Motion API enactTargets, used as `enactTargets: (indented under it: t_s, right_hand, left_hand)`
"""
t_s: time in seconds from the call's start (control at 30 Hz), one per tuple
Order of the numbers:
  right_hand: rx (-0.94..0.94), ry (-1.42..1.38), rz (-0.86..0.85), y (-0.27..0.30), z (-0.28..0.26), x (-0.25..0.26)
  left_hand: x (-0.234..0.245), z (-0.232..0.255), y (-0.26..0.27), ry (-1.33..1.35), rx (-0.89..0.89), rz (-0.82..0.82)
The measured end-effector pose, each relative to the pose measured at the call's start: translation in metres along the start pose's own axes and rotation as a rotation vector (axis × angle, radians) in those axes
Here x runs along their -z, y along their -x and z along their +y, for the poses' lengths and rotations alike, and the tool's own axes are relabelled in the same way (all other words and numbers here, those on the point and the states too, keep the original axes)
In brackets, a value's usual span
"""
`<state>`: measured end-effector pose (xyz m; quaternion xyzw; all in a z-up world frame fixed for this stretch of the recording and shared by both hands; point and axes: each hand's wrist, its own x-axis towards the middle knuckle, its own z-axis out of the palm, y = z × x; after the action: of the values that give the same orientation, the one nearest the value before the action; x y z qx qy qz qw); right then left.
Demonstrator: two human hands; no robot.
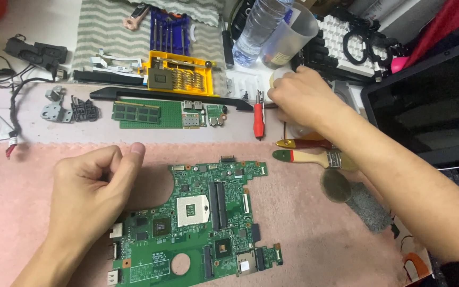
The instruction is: The person uses a small metal tool to scrape and clean the surface of a green circuit board. The hands hold the board steady while the tool is used to remove residue from various components and connectors on the board.
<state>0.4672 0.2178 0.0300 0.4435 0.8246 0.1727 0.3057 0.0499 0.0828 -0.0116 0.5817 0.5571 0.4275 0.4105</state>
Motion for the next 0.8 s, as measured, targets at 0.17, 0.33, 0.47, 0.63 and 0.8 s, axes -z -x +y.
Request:
enactTargets:
  t_s: [0.17,0.33,0.47,0.63,0.8]
  right_hand:
    - [-0.010,0.119,0.063,-0.001,0.006,-0.016]
    - [-0.024,0.214,0.182,-0.001,0.002,-0.023]
    - [-0.098,0.373,0.054,-0.001,-0.010,-0.013]
    - [-0.178,0.409,-0.128,0.006,-0.023,0.033]
    - [-0.156,0.496,0.061,0.034,0.002,0.037]
  left_hand:
    - [-0.001,-0.001,-0.001,0.022,-0.042,-0.003]
    - [-0.002,-0.005,-0.002,0.064,-0.081,-0.018]
    - [-0.002,-0.003,-0.002,0.049,-0.076,-0.018]
    - [-0.001,0.000,-0.001,0.045,-0.093,-0.028]
    - [0.001,0.000,0.000,0.014,-0.154,-0.050]
